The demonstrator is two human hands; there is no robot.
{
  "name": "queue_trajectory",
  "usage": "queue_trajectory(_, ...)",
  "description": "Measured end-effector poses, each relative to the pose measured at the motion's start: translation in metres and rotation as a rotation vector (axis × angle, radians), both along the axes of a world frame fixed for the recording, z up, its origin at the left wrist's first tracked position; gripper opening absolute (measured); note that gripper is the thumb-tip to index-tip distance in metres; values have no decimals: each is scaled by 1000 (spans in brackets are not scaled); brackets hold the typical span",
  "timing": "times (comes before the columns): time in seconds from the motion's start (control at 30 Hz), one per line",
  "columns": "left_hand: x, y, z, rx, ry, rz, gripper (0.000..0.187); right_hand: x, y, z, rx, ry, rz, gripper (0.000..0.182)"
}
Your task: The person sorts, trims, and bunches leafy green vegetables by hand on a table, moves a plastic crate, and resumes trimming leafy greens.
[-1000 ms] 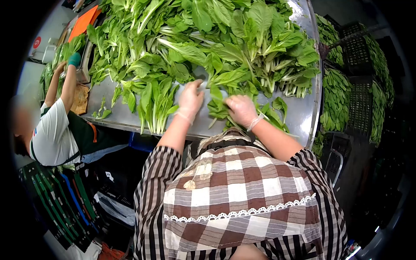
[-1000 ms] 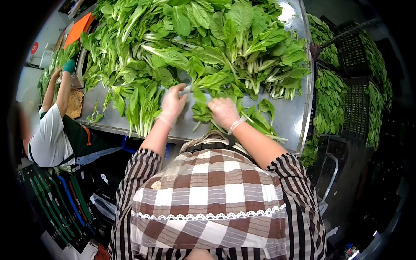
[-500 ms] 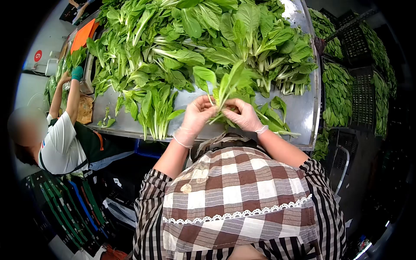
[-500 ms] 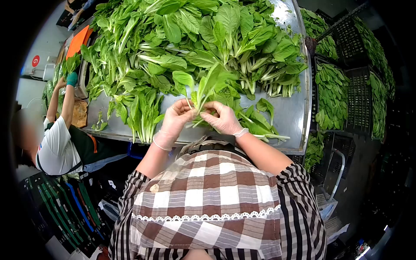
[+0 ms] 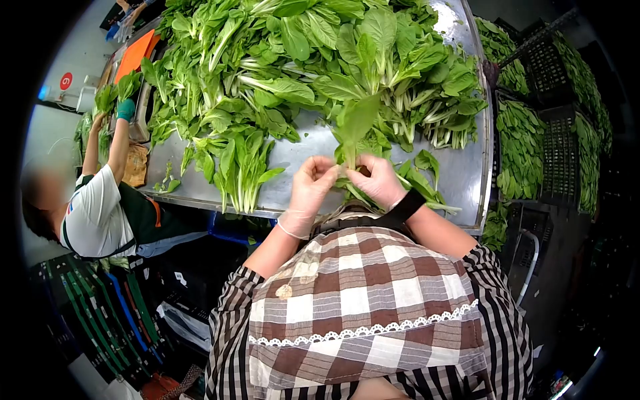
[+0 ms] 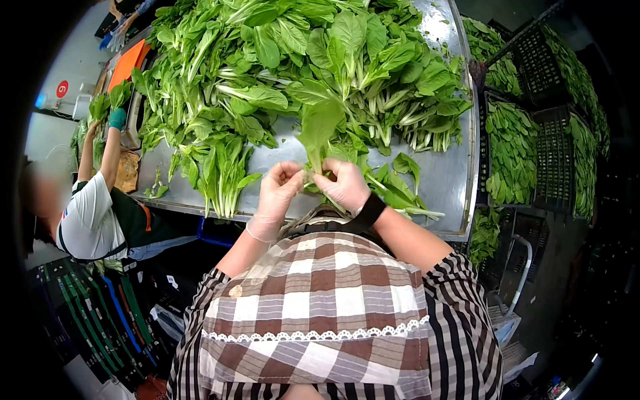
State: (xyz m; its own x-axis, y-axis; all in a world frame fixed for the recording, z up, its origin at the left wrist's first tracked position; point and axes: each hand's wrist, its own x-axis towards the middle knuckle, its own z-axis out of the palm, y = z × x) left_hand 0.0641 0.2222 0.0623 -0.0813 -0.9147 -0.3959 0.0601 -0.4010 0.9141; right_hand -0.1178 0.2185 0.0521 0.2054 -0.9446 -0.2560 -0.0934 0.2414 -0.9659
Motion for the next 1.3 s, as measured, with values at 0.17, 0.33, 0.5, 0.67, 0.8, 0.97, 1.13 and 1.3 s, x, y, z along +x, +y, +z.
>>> queue_trajectory(0.17, 7, -26, 7, 141, 142, -114, 17, 2, -7, -1, -64, 72, 144, 28)
queue_trajectory(0.33, 1, -21, -5, 143, 228, 19, 16, 0, -3, -4, 222, -386, 13, 29)
queue_trajectory(0.5, -3, -17, -9, 211, 402, 146, 14, -4, -1, -14, 295, -610, -71, 28)
queue_trajectory(0.67, -2, -20, -16, 213, 395, 104, 15, -10, 1, -26, 226, -497, -49, 21)
queue_trajectory(0.8, 3, -24, -22, 48, 205, 156, 16, -40, -6, -13, 202, 126, 323, 22)
queue_trajectory(0.97, 10, -28, -26, 161, 123, 129, 17, -56, -41, -14, -23, 435, 147, 34)
queue_trajectory(1.13, 12, -26, -37, 323, 340, 108, 20, -26, -103, 12, -234, 453, -448, 33)
queue_trajectory(1.3, 11, -28, -25, 314, 334, 113, 21, -35, -150, 35, -226, 1001, -411, 37)
